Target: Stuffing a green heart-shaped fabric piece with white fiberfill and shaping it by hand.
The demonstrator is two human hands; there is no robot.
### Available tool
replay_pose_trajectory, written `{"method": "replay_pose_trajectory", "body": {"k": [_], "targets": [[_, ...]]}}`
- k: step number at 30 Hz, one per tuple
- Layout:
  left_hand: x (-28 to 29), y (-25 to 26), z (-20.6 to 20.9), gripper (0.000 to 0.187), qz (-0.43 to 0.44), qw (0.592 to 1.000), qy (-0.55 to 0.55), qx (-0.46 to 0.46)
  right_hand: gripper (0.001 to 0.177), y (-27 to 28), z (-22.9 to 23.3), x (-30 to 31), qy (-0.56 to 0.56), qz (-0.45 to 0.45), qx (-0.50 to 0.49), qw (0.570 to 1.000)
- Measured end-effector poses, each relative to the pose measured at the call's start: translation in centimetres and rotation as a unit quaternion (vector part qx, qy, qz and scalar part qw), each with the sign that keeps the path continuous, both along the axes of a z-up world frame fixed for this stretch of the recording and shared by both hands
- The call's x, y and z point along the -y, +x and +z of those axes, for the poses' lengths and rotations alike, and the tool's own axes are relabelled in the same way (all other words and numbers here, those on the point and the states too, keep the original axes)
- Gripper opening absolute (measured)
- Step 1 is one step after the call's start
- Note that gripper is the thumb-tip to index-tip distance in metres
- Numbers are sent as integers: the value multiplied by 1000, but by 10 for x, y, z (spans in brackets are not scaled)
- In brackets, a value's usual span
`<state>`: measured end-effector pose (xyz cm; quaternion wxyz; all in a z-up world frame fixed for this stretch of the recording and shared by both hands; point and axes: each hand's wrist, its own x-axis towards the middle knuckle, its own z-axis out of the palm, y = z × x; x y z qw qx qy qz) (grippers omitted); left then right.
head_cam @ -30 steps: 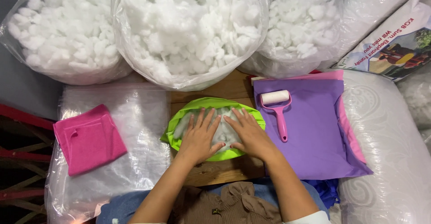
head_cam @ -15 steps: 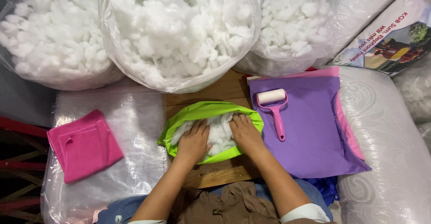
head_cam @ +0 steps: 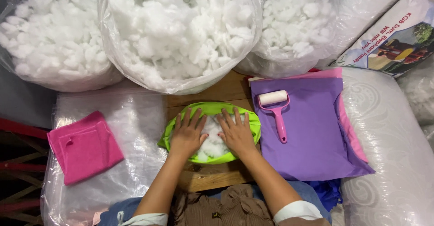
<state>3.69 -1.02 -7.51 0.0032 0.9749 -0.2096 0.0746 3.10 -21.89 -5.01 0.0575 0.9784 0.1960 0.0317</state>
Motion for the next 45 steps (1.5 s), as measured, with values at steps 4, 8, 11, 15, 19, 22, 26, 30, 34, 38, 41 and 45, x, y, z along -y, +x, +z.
{"method": "replay_pose_trajectory", "body": {"k": [4, 8, 11, 15, 19, 22, 26, 30, 34, 38, 41, 45], "targets": [[-5, 16, 4, 61, 4, 991, 6, -130, 61, 21, -18, 3, -14, 8, 37, 999], [-8, 25, -4, 61, 4, 977, 57, -206, 63, 37, -28, 8, -5, 31, 32, 999], [-12, 28, 3, 62, 8, 973, 30, -228, 63, 47, -15, 9, 30, 32, -28, 999], [-9, 12, 38, 66, 0, 972, -83, -218, 69, 30, 36, 12, 108, -3, -184, 977], [2, -13, 77, 70, -16, 979, -86, -185, 74, 0, 70, 1, 110, 2, -183, 977], [7, -18, 64, 87, -31, 990, 24, -137, 79, -11, 59, -15, 9, -5, -145, 989], [3, -11, 41, 85, -10, 980, 79, -184, 81, -6, 25, -20, -61, 3, -99, 993], [2, -10, 60, 82, -2, 981, 4, -196, 80, 6, 32, -12, -8, 1, -145, 989], [7, -22, 114, 74, 12, 981, -38, -190, 71, -6, 85, 1, 43, -3, -157, 987], [0, -33, 178, 56, -17, 981, -187, 55, 54, -15, 141, -3, 177, 21, -62, 982], [-14, -19, 224, 52, 5, 948, -240, 210, 57, -4, 178, -23, 220, 58, 68, 971], [-34, 34, 256, 59, 115, 904, -257, 323, 64, 34, 231, -69, 272, 122, 214, 930]]}}
